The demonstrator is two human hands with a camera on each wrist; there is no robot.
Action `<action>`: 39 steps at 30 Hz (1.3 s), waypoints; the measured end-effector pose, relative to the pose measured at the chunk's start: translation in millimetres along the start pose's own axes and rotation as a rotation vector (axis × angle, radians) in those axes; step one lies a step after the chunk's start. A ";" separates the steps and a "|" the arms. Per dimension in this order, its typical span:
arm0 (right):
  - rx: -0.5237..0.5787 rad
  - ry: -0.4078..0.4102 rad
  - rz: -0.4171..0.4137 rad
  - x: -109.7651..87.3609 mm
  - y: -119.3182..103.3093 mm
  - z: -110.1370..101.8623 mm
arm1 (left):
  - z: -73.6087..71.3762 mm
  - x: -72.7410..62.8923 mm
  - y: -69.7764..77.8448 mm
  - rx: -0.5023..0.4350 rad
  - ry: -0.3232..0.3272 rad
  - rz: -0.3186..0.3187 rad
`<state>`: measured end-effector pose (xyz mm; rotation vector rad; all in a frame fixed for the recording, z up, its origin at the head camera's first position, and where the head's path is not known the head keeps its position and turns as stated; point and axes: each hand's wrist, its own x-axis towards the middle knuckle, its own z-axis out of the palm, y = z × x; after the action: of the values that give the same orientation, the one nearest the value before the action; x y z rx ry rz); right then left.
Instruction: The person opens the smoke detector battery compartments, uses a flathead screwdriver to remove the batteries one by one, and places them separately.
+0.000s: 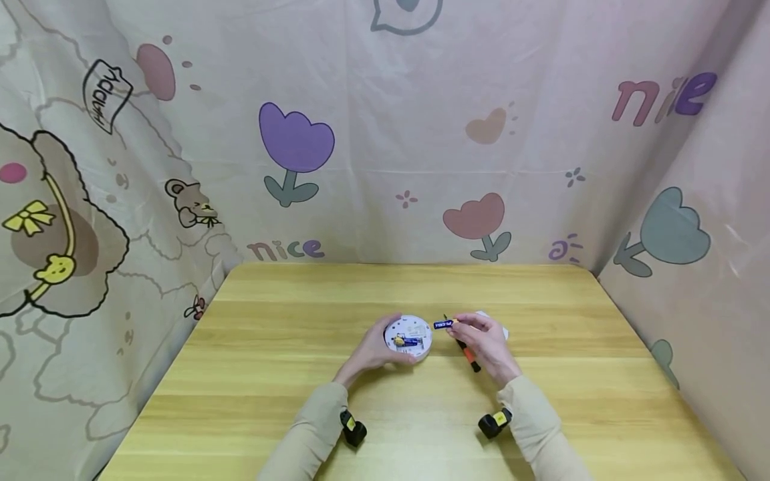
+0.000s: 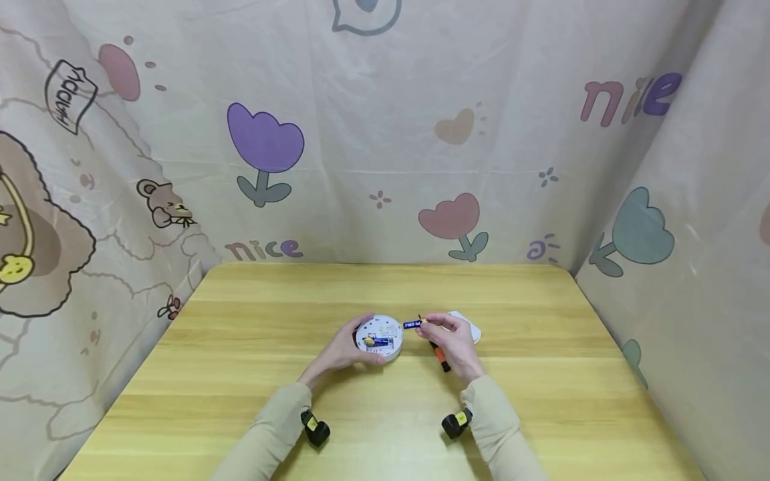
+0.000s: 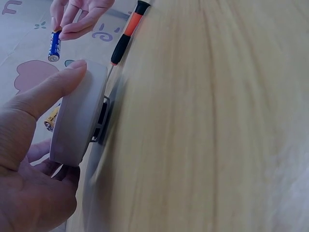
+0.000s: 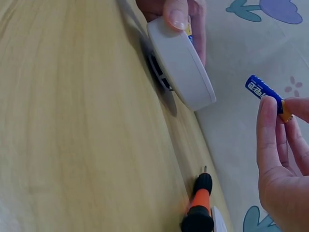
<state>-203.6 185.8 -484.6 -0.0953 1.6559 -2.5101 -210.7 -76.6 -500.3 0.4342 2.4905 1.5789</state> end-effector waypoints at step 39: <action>0.121 0.367 -0.031 -8.0 -24.6 -61.1 | -0.3 -0.3 1.2 0.010 0.004 0.008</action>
<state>-205.2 252.1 -486.0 0.3765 1.6201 -2.7727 -210.4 -76.6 -499.1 0.4438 2.5041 1.5727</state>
